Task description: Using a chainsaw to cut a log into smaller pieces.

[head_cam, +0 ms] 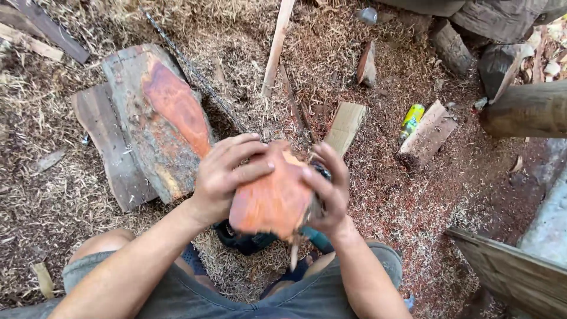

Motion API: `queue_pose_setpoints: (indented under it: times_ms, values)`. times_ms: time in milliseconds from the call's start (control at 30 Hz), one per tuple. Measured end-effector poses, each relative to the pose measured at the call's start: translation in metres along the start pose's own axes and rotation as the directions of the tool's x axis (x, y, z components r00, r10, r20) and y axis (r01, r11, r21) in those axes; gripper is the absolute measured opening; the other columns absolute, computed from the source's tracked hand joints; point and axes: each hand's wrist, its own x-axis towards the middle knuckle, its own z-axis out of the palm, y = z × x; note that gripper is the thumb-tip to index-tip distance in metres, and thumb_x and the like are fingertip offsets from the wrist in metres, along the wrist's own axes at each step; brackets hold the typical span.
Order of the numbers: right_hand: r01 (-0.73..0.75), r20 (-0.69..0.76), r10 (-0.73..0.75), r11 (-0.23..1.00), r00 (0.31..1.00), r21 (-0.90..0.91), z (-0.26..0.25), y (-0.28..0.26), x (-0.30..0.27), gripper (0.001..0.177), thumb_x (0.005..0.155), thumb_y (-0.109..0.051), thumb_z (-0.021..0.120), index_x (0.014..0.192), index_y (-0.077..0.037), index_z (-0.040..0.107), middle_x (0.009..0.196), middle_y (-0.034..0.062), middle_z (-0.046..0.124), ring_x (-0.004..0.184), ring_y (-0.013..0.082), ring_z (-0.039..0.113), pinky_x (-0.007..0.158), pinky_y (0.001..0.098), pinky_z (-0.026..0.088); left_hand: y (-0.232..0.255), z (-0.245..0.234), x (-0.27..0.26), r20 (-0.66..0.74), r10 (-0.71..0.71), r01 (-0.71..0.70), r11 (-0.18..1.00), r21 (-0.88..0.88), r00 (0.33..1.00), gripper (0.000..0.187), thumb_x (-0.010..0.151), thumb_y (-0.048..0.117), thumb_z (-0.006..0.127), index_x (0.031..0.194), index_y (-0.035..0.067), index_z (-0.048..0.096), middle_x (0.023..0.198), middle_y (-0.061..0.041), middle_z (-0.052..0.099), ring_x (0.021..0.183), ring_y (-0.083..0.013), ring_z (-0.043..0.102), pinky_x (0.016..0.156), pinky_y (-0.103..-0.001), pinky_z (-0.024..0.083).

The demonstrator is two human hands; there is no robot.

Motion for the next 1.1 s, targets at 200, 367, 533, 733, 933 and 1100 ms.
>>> queue_pose_setpoints:
  times_ms: [200, 367, 533, 733, 933, 1100]
  values:
    - [0.518, -0.044, -0.617, 0.694, 0.786, -0.5, -0.009, 0.042, -0.04, 0.036, 0.094, -0.016, 0.072, 0.128, -0.017, 0.058, 0.145, 0.0162, 0.045, 0.131, 0.0358, 0.057, 0.107, 0.0527, 0.056, 0.013, -0.008, 0.008, -0.044, 0.394, -0.354, 0.864, 0.357, 0.918, 0.034, 0.084, 0.019, 0.067, 0.116, 0.01, 0.072, 0.117, -0.016, 0.071, 0.109, -0.0348, 0.07, 0.098, -0.05, 0.055]
    - [0.551, -0.032, -0.644, 0.677, 0.764, -0.489, -0.009, 0.044, -0.04, 0.028, 0.102, -0.014, 0.065, 0.126, -0.013, 0.051, 0.14, 0.0196, 0.047, 0.126, 0.0384, 0.057, 0.103, 0.057, 0.061, 0.004, -0.004, -0.001, -0.049, 0.358, -0.329, 0.898, 0.294, 0.932, 0.033, 0.091, 0.017, 0.068, 0.122, 0.006, 0.067, 0.119, -0.015, 0.072, 0.111, -0.0327, 0.072, 0.1, -0.049, 0.057]
    - [0.302, 0.014, -0.368, 0.74, 0.93, -0.601, -0.04, 0.089, -0.034, 0.025, 0.097, -0.018, 0.073, 0.118, -0.011, 0.059, 0.113, 0.0169, 0.067, 0.1, 0.0276, 0.07, 0.085, 0.0382, 0.06, -0.019, -0.032, 0.008, -0.057, -0.025, 0.045, 0.919, 0.391, 0.998, 0.053, 0.083, 0.027, 0.082, 0.128, 0.002, 0.067, 0.112, -0.017, 0.072, 0.1, -0.0329, 0.071, 0.088, -0.047, 0.057]
    - [-0.638, -0.426, 0.615, 0.762, 0.664, 0.106, -0.123, 0.144, -0.019, 0.033, 0.093, -0.023, 0.08, 0.112, -0.001, 0.064, 0.1, 0.0076, 0.069, 0.08, 0.0153, 0.064, 0.074, 0.0312, 0.056, -0.095, -0.134, -0.013, -0.463, -0.625, 0.747, 0.652, 0.132, 0.628, 0.06, 0.094, 0.027, 0.083, 0.141, 0.0, 0.057, 0.108, -0.011, 0.071, 0.094, -0.0173, 0.071, 0.08, -0.03, 0.061]
    - [-0.558, -0.208, 0.833, 0.508, 0.513, 0.656, -0.079, 0.085, 0.025, 0.045, 0.095, -0.043, 0.064, 0.126, -0.01, 0.057, 0.104, 0.0126, 0.074, 0.08, 0.0204, 0.07, 0.07, 0.0344, 0.057, -0.109, -0.147, -0.021, -0.476, -0.779, 0.906, 0.41, 0.108, 0.409, 0.095, 0.083, 0.048, 0.087, 0.15, 0.0, 0.039, 0.123, -0.017, 0.064, 0.116, -0.0266, 0.066, 0.098, -0.045, 0.052]
    - [-0.635, 0.001, 0.635, 0.771, 0.772, -0.046, 0.007, 0.061, -0.004, 0.05, 0.089, -0.038, 0.074, 0.128, -0.01, 0.065, 0.106, 0.0156, 0.077, 0.089, 0.0245, 0.075, 0.076, 0.039, 0.063, -0.112, -0.122, -0.013, -0.377, -0.9, 0.963, 0.261, -0.062, 0.22, 0.112, 0.075, 0.061, 0.083, 0.157, 0.007, 0.029, 0.147, -0.019, 0.05, 0.134, -0.0317, 0.056, 0.11, -0.055, 0.044]
